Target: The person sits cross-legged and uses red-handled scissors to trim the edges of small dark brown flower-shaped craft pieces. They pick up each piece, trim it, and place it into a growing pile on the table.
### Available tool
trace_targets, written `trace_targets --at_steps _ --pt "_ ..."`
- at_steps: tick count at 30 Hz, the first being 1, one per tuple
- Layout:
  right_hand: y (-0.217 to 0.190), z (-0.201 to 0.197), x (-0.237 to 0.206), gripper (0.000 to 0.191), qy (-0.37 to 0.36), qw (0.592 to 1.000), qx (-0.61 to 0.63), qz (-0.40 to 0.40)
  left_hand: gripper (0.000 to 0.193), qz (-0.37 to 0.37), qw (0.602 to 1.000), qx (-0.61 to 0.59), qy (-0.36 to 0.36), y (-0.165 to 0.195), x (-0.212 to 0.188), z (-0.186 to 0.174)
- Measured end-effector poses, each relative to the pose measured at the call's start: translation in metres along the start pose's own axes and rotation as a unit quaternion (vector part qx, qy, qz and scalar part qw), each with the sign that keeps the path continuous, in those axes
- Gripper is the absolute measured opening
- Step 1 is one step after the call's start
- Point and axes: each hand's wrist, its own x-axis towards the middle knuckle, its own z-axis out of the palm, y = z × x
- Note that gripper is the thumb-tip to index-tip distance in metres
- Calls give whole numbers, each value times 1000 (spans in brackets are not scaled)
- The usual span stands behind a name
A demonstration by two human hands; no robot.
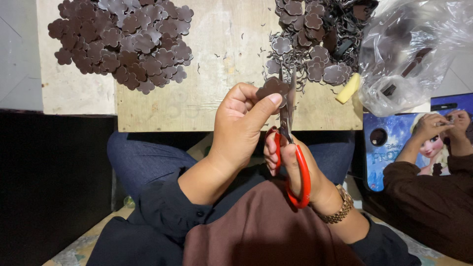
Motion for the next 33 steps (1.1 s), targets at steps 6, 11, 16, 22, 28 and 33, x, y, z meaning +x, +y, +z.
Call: trace_targets --at_steps 6,11,16,22,28,33 --pt "0 -6 -1 58 -11 1000 8 9 16 5 1000 12 -9 2 3 -5" --pt "-2 -9 -2 58 -12 999 3 33 16 -5 1000 -17 -14 3 6 -7" --pt "-4 -11 -1 59 -13 999 -18 33 14 -6 999 -25 -25 3 8 -7" --pt "-5 -11 -1 58 -17 999 -12 30 15 -11 1000 19 -17 5 8 -10" --pt "-4 -12 -1 59 -12 998 -39 37 14 -10 999 22 -31 6 8 -14" --pt "-5 -10 0 61 -26 999 -16 38 15 -19 999 18 -41 8 11 -16"
